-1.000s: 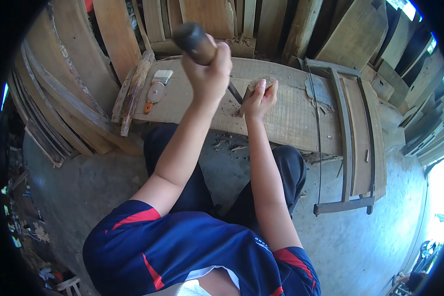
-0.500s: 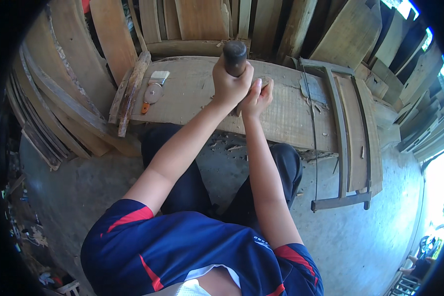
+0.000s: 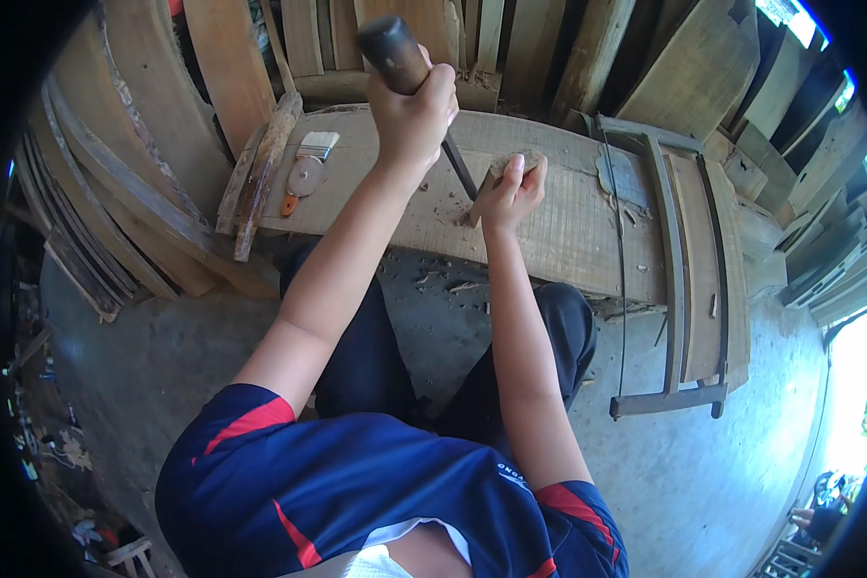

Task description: The person sands a piece of wood with sandpaper, sweeps away wood dust with a brush, carves the wood using a chisel and a wooden mallet, and then sands and brushes the wood piece again.

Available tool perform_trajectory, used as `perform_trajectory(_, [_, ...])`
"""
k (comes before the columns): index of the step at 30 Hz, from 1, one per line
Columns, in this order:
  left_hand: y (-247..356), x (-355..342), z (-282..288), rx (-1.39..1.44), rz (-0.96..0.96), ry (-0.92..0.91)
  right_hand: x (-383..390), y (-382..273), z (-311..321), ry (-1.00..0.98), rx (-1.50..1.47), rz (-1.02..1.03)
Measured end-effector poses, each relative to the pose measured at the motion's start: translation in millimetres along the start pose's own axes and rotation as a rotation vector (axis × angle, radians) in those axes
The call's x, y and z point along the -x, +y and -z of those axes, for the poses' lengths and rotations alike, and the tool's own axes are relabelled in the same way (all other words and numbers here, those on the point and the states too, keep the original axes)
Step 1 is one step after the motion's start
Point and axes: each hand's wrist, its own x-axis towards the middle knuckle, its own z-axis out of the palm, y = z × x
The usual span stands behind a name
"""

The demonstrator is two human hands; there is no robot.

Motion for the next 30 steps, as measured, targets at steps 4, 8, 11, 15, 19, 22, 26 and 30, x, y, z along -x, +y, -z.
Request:
perform_trajectory(4, [-6,14,-6,-0.048,-0.05,0.019,3,-6,0,-0.007,-0.012,0.012])
perform_trajectory(8, [-18,8,-5,-0.106,-0.014,0.015,4,-6,-1,0.012,-0.001,0.002])
perform_trajectory(11, [0,1,-1,0.001,0.009,0.032,4,-7,0,0.0,-0.038,0.03])
perform_trajectory(15, [0,4,3,0.018,-0.044,0.056,3,-6,-1,-0.006,-0.052,0.01])
perform_trajectory(19, [1,-4,4,0.007,-0.004,0.02,5,-3,-1,0.009,-0.024,0.022])
perform_trajectory(22, [7,7,-7,0.013,0.035,0.069,2,-1,-1,-0.001,-0.012,0.032])
perform_trajectory(26, [16,12,-20,-0.128,-0.108,0.075,1,-2,0,0.009,0.016,-0.025])
perform_trajectory(30, [8,-2,-12,-0.074,0.01,0.062,3,-4,-1,-0.015,0.034,-0.005])
